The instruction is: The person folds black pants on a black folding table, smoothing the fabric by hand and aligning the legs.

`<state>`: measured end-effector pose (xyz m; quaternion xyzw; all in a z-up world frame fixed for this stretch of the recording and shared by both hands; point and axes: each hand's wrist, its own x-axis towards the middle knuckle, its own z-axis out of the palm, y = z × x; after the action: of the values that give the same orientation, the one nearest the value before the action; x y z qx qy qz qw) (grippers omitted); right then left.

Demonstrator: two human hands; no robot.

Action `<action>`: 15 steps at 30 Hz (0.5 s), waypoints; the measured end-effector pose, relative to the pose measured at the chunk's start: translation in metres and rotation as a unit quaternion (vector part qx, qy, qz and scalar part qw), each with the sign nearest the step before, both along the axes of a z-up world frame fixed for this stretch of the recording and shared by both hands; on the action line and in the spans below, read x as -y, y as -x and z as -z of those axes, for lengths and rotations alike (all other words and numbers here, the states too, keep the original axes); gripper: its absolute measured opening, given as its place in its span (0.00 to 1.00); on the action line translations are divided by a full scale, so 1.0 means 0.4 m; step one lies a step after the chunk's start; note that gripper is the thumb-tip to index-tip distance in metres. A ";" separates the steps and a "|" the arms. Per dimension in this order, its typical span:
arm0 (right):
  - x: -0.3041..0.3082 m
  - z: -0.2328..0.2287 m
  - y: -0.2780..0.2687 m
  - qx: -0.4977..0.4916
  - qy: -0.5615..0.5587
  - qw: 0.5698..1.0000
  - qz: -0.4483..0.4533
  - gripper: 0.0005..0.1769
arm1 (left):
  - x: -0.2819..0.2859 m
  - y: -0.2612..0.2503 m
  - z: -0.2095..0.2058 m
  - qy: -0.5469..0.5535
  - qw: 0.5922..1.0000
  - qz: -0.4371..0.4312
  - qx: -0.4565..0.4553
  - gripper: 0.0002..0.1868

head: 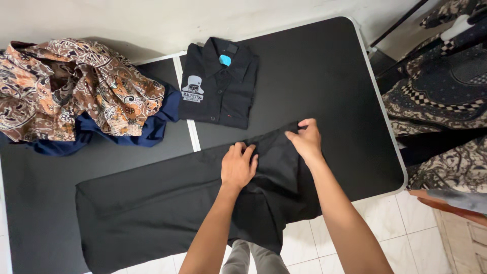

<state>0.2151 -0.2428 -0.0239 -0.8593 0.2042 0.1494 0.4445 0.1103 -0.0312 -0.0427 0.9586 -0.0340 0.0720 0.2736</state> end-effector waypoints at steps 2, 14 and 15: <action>-0.003 -0.017 0.006 0.030 0.061 0.997 -0.036 0.25 | 0.003 0.000 -0.001 0.005 1.000 -0.011 -0.002 0.17; 0.014 -0.064 0.041 0.019 0.139 0.987 -0.081 0.24 | 0.005 -0.006 -0.024 -0.072 0.995 -0.011 -0.061 0.27; 0.009 -0.080 0.044 0.013 0.150 0.985 -0.084 0.24 | 0.005 -0.006 -0.025 -0.075 0.995 -0.008 -0.064 0.28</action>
<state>0.1977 -0.2464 0.0080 -0.9320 0.1457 0.1426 0.2995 0.1129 -0.0333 -0.0328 0.9793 -0.0143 0.0100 0.2017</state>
